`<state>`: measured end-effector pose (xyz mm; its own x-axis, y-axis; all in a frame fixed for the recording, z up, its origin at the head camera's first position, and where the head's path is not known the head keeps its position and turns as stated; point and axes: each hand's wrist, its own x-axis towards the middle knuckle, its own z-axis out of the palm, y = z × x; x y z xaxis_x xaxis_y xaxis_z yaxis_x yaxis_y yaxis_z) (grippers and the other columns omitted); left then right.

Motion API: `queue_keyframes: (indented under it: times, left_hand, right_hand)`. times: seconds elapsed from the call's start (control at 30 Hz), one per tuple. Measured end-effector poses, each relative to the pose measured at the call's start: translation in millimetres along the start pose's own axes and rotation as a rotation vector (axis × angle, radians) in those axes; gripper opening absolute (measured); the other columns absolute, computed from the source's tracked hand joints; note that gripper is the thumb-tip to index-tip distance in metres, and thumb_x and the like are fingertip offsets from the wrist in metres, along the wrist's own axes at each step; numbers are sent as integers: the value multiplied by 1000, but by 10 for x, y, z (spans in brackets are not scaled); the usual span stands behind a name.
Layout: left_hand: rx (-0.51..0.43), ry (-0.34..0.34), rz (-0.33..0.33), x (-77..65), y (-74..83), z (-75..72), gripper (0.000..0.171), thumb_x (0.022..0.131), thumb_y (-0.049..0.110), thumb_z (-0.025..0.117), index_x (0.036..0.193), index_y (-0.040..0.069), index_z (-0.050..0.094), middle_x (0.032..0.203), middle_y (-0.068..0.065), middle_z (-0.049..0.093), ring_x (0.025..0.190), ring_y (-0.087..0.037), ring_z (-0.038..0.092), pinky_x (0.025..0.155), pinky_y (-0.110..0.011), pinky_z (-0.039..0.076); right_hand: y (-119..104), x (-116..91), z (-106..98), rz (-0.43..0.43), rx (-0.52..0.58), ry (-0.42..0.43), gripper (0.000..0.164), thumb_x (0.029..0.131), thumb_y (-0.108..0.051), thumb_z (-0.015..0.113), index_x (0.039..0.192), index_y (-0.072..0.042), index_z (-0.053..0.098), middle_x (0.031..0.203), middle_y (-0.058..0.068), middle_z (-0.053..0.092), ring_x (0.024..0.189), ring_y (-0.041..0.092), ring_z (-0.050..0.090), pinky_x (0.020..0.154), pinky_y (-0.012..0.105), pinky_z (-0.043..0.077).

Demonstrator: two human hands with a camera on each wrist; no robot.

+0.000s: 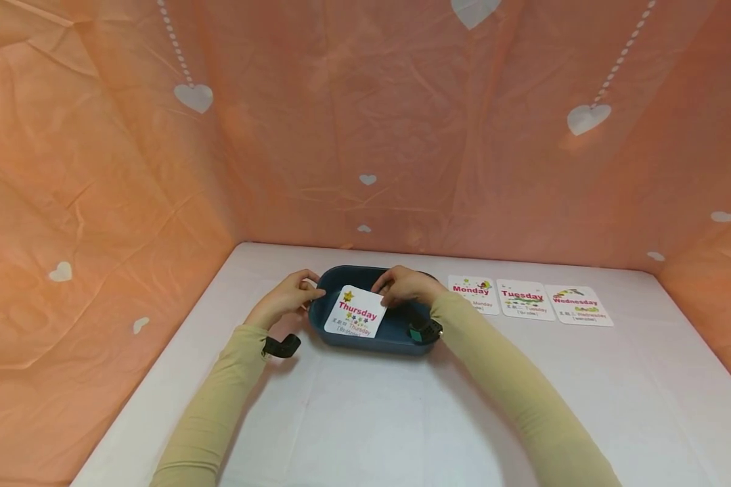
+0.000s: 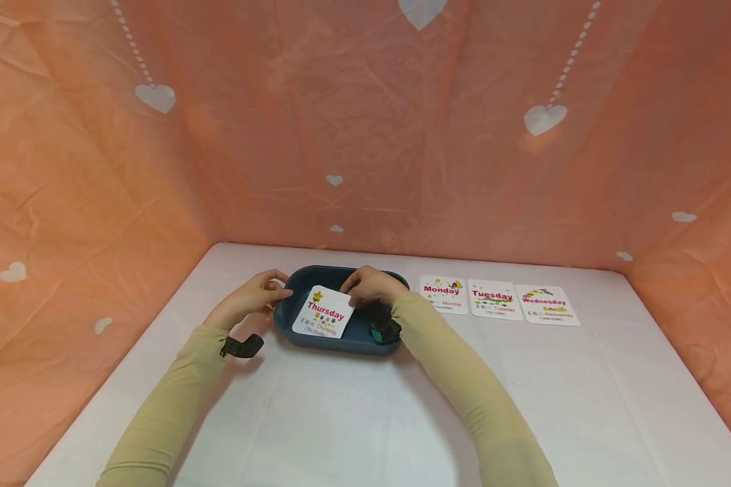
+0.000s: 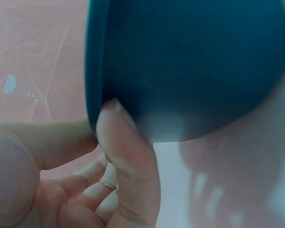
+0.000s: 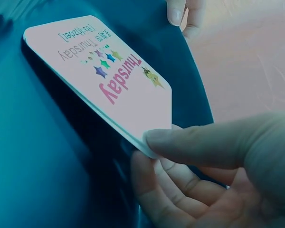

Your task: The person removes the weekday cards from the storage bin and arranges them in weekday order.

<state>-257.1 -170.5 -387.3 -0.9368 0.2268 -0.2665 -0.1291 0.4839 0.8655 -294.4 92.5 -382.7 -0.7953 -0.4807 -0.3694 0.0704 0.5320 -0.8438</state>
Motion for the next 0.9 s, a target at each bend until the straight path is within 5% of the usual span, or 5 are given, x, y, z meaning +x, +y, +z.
queue_keyframes:
  times: [0.9]
  left_hand:
    - [-9, 10, 1, -16, 38, 19, 35, 95, 13, 60, 123, -1, 44, 83, -16, 55, 57, -16, 50, 53, -31, 47]
  right_hand:
    - [-26, -59, -6, -103, -40, 213, 27, 79, 14, 64, 106, 10, 67, 93, 18, 66, 75, 18, 63, 66, 31, 55]
